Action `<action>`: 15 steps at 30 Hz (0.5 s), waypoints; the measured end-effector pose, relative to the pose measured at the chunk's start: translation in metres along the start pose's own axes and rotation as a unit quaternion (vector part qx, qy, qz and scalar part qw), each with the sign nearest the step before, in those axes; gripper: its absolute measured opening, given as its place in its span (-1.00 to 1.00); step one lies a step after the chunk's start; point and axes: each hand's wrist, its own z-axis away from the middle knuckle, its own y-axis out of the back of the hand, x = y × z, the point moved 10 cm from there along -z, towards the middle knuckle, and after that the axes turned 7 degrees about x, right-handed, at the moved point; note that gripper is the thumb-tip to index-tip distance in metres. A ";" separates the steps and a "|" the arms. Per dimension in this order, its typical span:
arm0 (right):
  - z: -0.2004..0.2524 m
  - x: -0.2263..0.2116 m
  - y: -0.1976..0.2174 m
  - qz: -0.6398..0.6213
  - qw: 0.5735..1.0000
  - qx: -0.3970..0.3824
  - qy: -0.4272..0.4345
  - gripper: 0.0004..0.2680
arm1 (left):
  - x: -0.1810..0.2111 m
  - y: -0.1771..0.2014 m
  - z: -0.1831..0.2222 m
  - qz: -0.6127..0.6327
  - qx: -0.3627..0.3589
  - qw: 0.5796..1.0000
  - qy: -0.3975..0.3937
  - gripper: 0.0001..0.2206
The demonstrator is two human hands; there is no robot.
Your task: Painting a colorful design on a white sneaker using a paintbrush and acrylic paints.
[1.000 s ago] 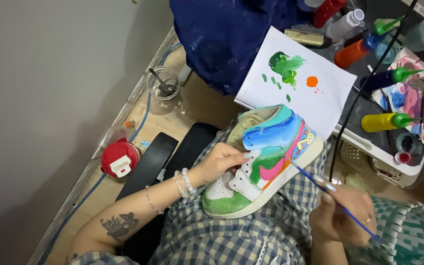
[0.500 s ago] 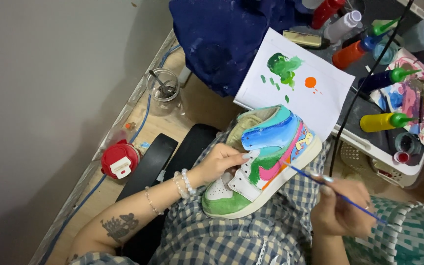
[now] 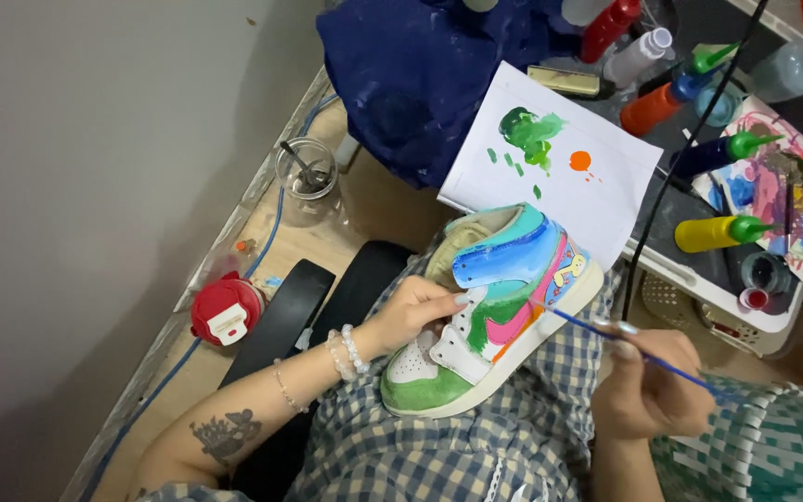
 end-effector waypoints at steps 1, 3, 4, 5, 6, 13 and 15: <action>0.000 0.007 0.006 -0.012 0.999 0.019 -0.039 -0.89 | -0.001 0.001 0.000 -0.002 0.004 1.000 -0.001 -0.62; -0.002 0.016 0.012 -0.024 0.996 0.042 -0.074 -0.89 | -0.001 0.001 -0.001 -0.006 0.005 1.000 -0.005 -0.61; -0.002 0.021 0.011 -0.056 0.993 0.037 -0.099 -0.93 | -0.001 0.001 0.000 0.005 0.005 1.000 0.004 -0.64; -0.001 0.026 0.010 -0.088 0.988 0.031 -0.123 -0.97 | -0.001 0.001 0.001 0.017 0.005 1.000 0.012 -0.66; -0.003 0.025 0.008 -0.087 0.988 0.034 -0.122 -0.97 | -0.002 0.000 0.001 0.015 0.003 1.000 0.011 -0.66; -0.030 0.068 0.010 -0.018 0.990 0.104 -0.098 -0.95 | -0.012 0.006 0.001 0.005 0.014 1.000 0.018 -0.67; -0.056 0.071 -0.012 0.016 0.987 0.113 -0.113 -0.96 | -0.010 0.007 0.000 -0.009 0.017 1.000 0.010 -0.68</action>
